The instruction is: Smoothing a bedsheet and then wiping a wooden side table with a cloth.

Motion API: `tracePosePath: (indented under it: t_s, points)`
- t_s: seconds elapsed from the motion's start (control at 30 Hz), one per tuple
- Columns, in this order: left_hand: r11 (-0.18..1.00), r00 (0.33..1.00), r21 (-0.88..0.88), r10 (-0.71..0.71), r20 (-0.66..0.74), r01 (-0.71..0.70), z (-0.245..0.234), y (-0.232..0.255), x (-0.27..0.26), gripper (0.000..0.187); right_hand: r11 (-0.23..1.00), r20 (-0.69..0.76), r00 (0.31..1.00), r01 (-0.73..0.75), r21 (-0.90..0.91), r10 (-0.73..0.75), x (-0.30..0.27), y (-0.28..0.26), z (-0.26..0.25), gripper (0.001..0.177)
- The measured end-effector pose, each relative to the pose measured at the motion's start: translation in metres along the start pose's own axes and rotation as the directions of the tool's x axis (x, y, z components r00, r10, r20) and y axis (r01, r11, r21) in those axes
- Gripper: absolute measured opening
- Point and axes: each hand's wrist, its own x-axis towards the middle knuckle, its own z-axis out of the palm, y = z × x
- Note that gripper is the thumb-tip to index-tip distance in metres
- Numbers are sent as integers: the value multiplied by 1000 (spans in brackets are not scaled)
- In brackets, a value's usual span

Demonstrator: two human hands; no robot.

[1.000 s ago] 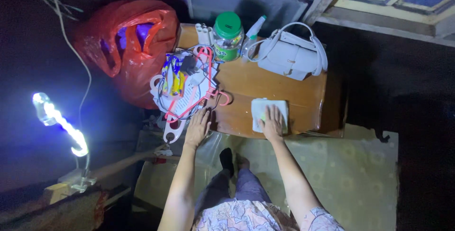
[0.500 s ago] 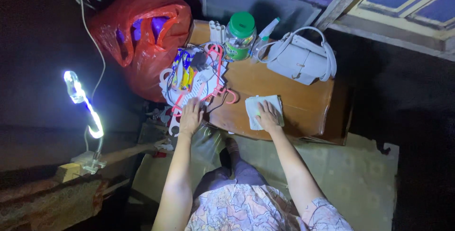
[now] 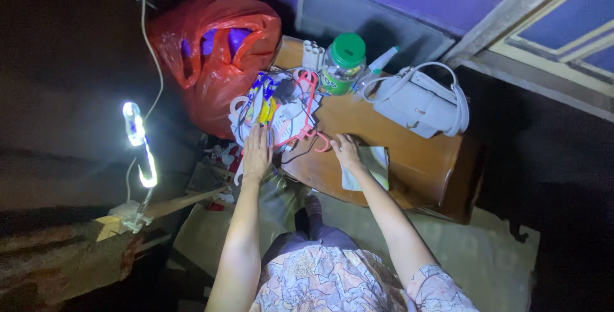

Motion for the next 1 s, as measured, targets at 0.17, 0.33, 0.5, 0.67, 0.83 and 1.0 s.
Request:
tracePosePath:
  t_s: [0.17,0.33,0.5,0.67,0.83,1.0]
  points:
    - [995,994,13,-100,44,99,-12,-10,1,63,993,102,993,-73,90,63,28,-15,23,59]
    - [993,993,50,-110,50,108,6,-25,-1,62,921,261,938,-295,254,228,43,-15,36,62]
    - [995,988,-2,-101,117,102,16,-24,-1,61,899,337,897,-373,230,286,47,-28,24,50]
    - [998,996,-34,-54,75,57,10,-18,-1,58,834,306,899,-413,366,311,44,-21,31,47]
    - [999,994,-27,-24,106,27,8,-14,-2,53,712,244,921,-390,584,304,39,-21,27,48]
    - [999,994,33,-46,103,43,12,-13,-2,52,672,241,920,-390,630,308,33,-36,3,41]
